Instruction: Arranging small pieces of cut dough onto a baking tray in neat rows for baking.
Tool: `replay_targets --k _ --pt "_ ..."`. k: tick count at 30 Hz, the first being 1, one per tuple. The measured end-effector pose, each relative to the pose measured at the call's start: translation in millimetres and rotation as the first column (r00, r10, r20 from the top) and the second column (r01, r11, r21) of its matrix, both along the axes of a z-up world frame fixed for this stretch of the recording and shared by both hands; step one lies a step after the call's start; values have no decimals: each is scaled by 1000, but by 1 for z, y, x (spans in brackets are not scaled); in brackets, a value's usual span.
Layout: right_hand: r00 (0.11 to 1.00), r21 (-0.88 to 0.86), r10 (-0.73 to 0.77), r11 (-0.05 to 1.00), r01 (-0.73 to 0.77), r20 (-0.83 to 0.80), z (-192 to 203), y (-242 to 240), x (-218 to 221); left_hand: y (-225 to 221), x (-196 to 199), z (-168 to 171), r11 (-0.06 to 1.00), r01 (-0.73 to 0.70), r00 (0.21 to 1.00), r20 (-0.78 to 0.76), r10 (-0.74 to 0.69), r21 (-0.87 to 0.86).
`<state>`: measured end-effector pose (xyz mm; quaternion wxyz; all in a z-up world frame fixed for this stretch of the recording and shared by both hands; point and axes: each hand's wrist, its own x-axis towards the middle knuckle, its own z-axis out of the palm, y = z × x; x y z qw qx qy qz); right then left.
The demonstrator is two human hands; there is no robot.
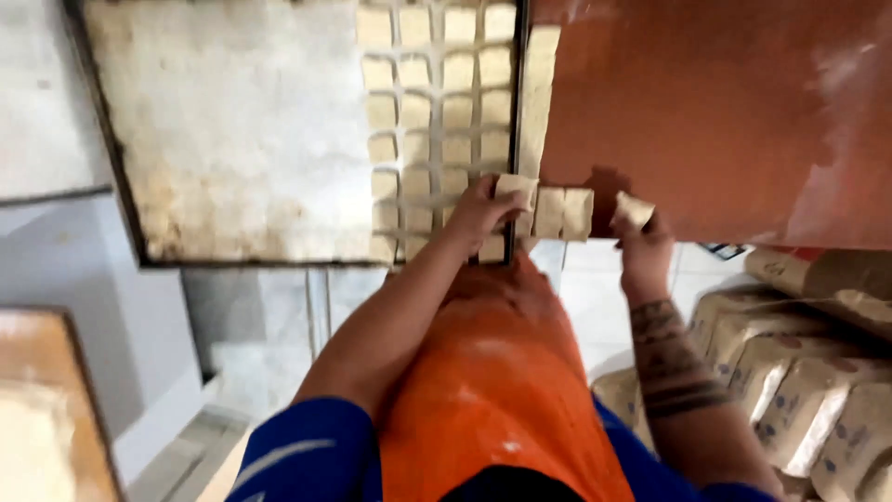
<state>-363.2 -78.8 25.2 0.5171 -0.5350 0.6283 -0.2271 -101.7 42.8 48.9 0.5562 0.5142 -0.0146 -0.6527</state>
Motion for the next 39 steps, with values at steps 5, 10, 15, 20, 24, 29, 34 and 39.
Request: replay_targets --k 5,10,15,20,24,29,34,39 --pt "974 7 84 996 -84 -210 -6 45 36 32 56 -50 989 143 888 443 -120 -19" --pt "818 -49 542 827 -559 -192 10 107 129 149 173 -25 917 362 569 739 -361 168" --pt "487 -15 861 491 -871 -148 65 155 245 209 218 9 806 449 435 694 -574 385" --pt "58 68 940 85 -994 -336 51 175 301 248 235 -14 674 530 117 743 -659 515" --pt "-37 115 949 -1 -993 -314 41 186 323 252 240 -9 699 521 134 762 -634 490" --pt "-85 -34 892 -112 -993 -444 14 202 324 261 235 -44 732 493 15 836 -548 470" --pt "40 -197 782 -107 -974 -622 7 202 318 276 234 -53 774 414 -147 874 -464 480" --pt "294 -266 875 200 -943 -385 34 166 273 281 226 -58 845 347 -192 913 -361 407"
